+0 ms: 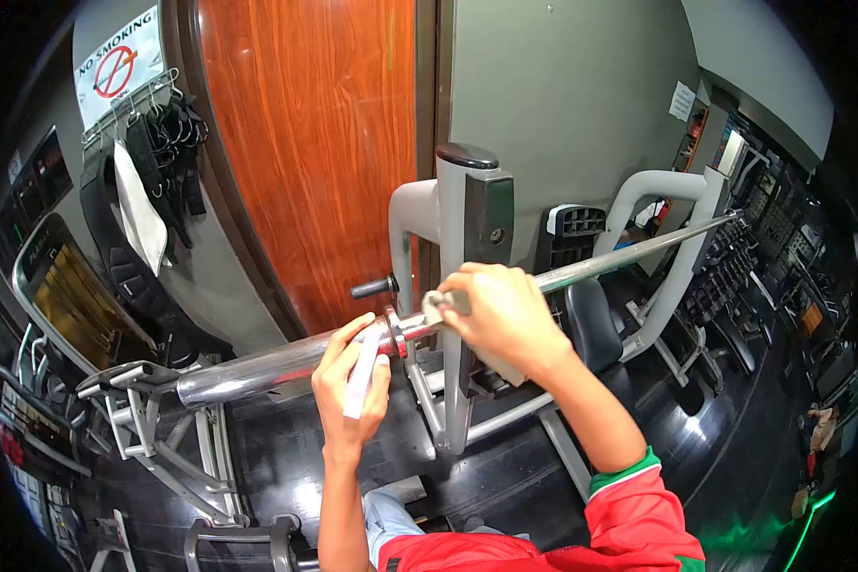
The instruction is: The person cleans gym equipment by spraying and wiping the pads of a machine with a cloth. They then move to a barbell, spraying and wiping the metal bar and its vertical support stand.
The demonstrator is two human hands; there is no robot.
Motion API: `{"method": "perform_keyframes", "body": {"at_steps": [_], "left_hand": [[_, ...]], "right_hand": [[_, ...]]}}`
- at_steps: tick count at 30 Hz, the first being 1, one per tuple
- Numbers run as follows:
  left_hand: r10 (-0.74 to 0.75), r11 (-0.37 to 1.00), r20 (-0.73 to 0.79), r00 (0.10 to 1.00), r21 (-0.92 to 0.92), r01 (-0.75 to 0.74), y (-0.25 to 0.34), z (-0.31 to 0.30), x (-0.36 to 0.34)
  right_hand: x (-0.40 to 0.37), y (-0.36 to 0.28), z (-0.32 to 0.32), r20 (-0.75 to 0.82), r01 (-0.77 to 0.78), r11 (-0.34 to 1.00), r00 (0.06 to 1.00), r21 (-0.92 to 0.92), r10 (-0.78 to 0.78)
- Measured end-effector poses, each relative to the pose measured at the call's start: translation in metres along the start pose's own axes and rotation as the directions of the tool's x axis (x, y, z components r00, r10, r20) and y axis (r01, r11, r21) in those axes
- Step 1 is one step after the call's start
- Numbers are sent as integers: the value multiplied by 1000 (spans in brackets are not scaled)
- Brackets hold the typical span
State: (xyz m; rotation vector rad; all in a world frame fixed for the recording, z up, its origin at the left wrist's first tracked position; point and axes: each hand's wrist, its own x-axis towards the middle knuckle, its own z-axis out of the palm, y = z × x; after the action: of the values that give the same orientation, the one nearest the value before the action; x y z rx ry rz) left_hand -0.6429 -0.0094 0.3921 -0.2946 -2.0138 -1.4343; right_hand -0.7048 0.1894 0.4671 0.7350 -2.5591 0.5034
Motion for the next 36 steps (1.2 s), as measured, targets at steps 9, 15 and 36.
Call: {"method": "perform_keyframes", "body": {"at_steps": [9,15,36], "left_hand": [[-120,992,11,993,-40,121,12,1,-2],[-120,992,28,992,-32,121,15,-1,-2],[-242,960,514,823,6,278,94,-21,172]], "right_hand": [[9,-5,19,-71,176,980,983,97,-170],[18,9,6,120,8,999,993,52,-14],[47,44,-43,-254,276,780,955,561,-156]]}}
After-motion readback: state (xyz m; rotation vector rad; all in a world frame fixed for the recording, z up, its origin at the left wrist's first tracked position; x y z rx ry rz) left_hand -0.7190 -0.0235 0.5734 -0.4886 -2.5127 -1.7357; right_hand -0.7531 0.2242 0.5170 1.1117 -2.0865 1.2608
